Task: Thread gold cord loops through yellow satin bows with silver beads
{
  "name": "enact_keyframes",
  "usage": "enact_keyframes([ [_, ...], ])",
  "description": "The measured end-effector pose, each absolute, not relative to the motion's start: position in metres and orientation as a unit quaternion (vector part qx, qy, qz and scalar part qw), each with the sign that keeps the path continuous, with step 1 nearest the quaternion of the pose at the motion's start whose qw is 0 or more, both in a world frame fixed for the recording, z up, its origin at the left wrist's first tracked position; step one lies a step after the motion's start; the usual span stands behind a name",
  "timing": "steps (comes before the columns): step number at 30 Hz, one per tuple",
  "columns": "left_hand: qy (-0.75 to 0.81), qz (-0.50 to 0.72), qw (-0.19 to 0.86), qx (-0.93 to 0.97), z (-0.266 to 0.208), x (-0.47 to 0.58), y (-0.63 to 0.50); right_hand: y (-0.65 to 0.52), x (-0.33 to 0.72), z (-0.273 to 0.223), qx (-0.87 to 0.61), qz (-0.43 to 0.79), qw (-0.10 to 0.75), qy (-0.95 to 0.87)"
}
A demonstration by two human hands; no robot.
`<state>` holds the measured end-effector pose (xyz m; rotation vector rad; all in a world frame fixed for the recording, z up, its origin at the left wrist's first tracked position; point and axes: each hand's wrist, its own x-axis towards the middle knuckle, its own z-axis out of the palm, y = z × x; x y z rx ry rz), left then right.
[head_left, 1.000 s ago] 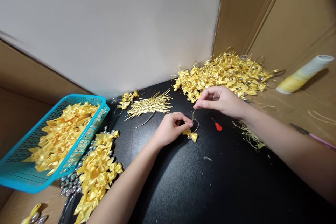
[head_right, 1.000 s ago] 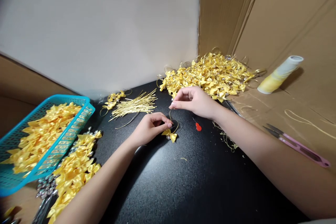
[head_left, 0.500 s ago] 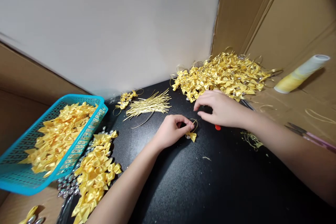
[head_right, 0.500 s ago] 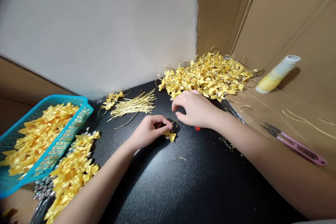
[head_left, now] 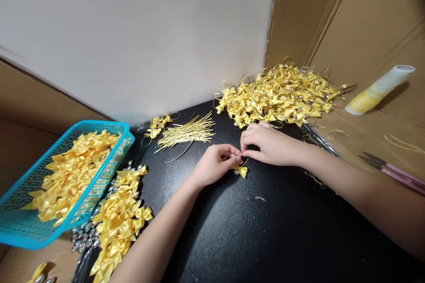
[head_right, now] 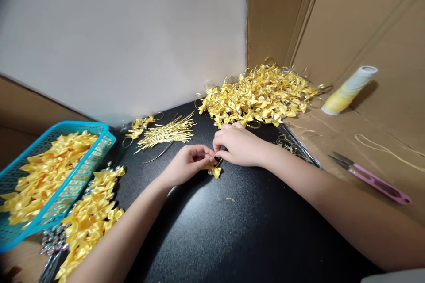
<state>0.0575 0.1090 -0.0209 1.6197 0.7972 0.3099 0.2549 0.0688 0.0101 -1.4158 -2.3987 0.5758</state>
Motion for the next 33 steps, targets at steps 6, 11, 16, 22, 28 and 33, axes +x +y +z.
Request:
enact_keyframes([
  [6, 0.331, 0.102, 0.630, 0.695, -0.016, 0.054, 0.112, 0.069, 0.256, 0.009, -0.495, 0.186, 0.151, -0.836],
  [11, 0.338, 0.099, 0.631, 0.691, -0.017, 0.054, 0.111, 0.071, 0.258, 0.010, -0.498, 0.181, 0.157, -0.833],
  [16, 0.323, 0.098, 0.633, 0.697, -0.012, 0.053, 0.112, 0.072, 0.261, 0.009, -0.502, 0.177, 0.166, -0.830],
  [22, 0.330, 0.147, 0.611, 0.704, -0.012, 0.054, 0.114, 0.073, 0.262, 0.009, -0.499, 0.174, 0.168, -0.832],
  [28, 0.360, 0.151, 0.596, 0.702, -0.021, 0.053, 0.116, 0.073, 0.262, 0.011, -0.503, 0.171, 0.168, -0.831],
  [33, 0.335, 0.126, 0.628, 0.691, -0.022, 0.052, 0.114, 0.073, 0.262, 0.012, -0.502, 0.173, 0.169, -0.830],
])
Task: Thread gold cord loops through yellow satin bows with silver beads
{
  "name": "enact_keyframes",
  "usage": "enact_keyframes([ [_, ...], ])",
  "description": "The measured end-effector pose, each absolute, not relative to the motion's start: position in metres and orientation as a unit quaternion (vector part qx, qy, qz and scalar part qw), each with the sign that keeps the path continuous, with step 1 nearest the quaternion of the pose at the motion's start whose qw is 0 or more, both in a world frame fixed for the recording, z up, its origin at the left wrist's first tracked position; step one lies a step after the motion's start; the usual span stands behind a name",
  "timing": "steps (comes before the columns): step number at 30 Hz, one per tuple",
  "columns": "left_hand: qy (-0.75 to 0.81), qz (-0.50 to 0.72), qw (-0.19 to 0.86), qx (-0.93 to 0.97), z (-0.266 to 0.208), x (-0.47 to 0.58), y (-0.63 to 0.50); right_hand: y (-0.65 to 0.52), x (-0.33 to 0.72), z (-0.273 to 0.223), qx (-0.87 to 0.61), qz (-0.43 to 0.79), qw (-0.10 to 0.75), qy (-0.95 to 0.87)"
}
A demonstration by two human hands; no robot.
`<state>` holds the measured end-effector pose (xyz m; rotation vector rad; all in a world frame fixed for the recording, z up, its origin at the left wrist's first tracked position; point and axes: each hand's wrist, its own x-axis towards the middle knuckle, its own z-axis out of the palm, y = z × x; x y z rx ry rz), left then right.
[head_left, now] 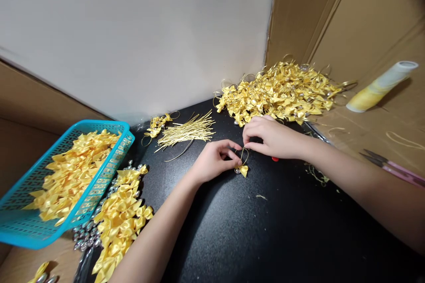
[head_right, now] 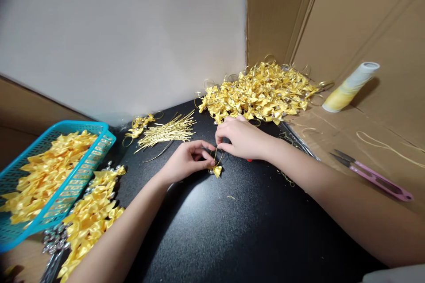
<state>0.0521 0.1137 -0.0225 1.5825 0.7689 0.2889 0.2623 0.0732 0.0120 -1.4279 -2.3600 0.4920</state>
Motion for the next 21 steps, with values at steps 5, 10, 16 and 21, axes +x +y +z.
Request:
enact_keyframes([
  [5, 0.323, 0.116, 0.634, 0.693, -0.0220, 0.0533, 0.1120, 0.0738, 0.2630, 0.0102, -0.496, 0.174, 0.181, -0.831],
  [10, 0.328, 0.111, 0.620, 0.704, -0.0215, 0.0536, 0.1122, 0.0745, 0.2633, 0.0100, -0.496, 0.177, 0.187, -0.829],
  [16, 0.333, 0.106, 0.619, 0.704, -0.0196, 0.0540, 0.1107, 0.0759, 0.2660, 0.0125, -0.513, 0.182, 0.184, -0.818],
  [21, 0.337, 0.104, 0.623, 0.698, -0.0197, 0.0541, 0.1104, 0.0779, 0.2689, 0.0110, -0.526, 0.174, 0.187, -0.811],
])
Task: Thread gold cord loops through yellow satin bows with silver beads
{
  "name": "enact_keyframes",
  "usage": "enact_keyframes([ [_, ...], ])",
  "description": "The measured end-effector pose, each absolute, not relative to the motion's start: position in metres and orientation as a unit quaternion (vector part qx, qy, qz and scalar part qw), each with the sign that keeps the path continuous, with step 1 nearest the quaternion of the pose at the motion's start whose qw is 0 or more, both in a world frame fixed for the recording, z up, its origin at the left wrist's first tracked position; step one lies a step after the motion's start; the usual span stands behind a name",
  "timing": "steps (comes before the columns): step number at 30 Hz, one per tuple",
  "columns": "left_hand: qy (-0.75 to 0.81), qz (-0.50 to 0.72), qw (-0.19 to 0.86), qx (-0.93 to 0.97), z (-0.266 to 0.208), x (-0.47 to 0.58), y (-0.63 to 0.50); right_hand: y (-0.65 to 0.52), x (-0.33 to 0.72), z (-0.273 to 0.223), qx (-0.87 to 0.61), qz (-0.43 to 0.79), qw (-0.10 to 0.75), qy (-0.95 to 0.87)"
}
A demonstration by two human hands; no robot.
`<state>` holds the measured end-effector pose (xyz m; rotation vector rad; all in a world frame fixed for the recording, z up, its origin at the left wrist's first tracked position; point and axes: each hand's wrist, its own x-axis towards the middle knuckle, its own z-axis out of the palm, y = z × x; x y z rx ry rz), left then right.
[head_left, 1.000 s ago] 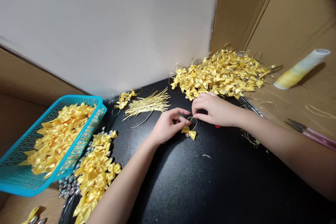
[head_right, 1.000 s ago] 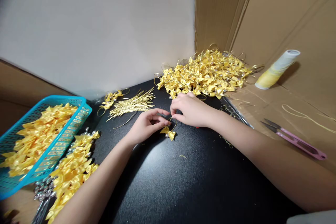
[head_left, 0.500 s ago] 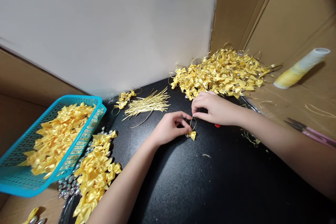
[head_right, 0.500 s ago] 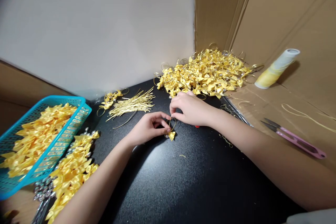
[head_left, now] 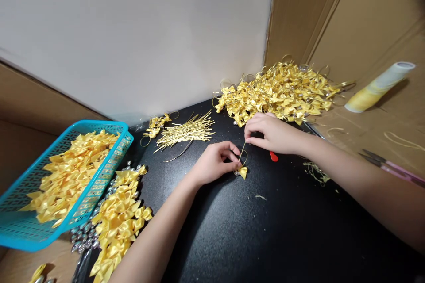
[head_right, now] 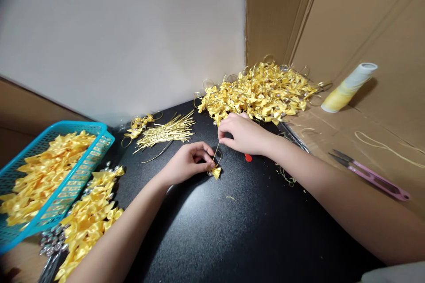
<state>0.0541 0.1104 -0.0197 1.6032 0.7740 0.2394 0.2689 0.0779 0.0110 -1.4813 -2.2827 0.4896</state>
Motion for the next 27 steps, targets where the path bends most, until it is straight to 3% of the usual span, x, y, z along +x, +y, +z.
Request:
enact_keyframes([
  [27, 0.314, 0.132, 0.656, 0.674, -0.022, 0.052, 0.113, 0.063, 0.244, -0.001, -0.471, 0.180, 0.145, -0.851],
])
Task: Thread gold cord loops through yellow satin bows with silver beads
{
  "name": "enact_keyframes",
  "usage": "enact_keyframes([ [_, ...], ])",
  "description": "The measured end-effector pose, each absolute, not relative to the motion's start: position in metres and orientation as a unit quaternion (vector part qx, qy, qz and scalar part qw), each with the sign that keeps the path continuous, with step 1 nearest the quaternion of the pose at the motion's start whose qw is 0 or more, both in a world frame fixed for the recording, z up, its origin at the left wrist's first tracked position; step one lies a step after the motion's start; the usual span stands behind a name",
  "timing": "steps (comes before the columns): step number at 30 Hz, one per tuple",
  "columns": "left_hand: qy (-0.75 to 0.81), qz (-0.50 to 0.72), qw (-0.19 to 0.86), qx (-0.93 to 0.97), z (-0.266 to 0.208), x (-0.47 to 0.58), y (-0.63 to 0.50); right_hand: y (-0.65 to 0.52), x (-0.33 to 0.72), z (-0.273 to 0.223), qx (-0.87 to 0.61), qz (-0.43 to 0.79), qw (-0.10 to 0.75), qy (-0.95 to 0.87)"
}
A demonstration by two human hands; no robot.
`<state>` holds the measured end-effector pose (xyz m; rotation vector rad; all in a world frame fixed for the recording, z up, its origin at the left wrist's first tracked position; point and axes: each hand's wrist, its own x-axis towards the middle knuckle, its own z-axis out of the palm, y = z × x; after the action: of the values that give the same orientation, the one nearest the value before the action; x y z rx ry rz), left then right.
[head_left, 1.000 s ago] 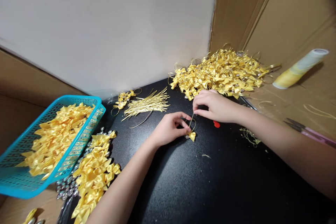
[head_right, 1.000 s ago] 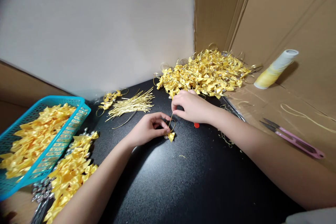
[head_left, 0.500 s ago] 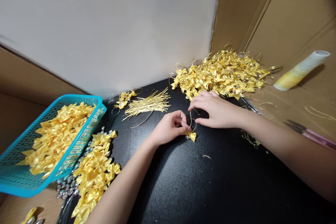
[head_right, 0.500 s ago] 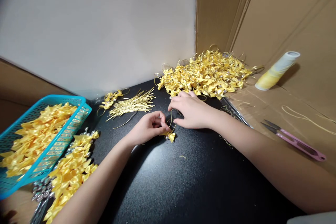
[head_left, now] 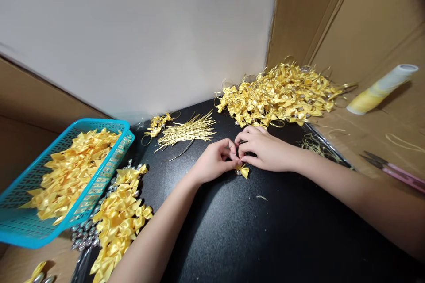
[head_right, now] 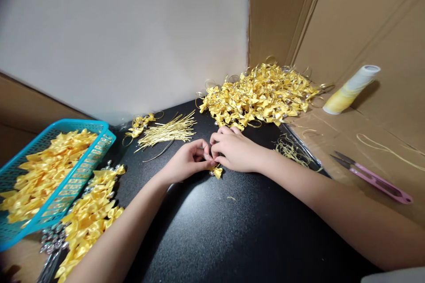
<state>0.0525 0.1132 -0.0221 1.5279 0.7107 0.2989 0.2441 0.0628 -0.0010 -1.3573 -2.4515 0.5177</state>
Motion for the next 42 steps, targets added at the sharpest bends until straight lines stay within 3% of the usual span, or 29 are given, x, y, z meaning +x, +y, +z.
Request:
enact_keyframes([
  [42, 0.308, 0.085, 0.596, 0.737, -0.020, 0.050, 0.113, 0.072, 0.255, -0.007, -0.511, 0.159, 0.182, -0.825],
])
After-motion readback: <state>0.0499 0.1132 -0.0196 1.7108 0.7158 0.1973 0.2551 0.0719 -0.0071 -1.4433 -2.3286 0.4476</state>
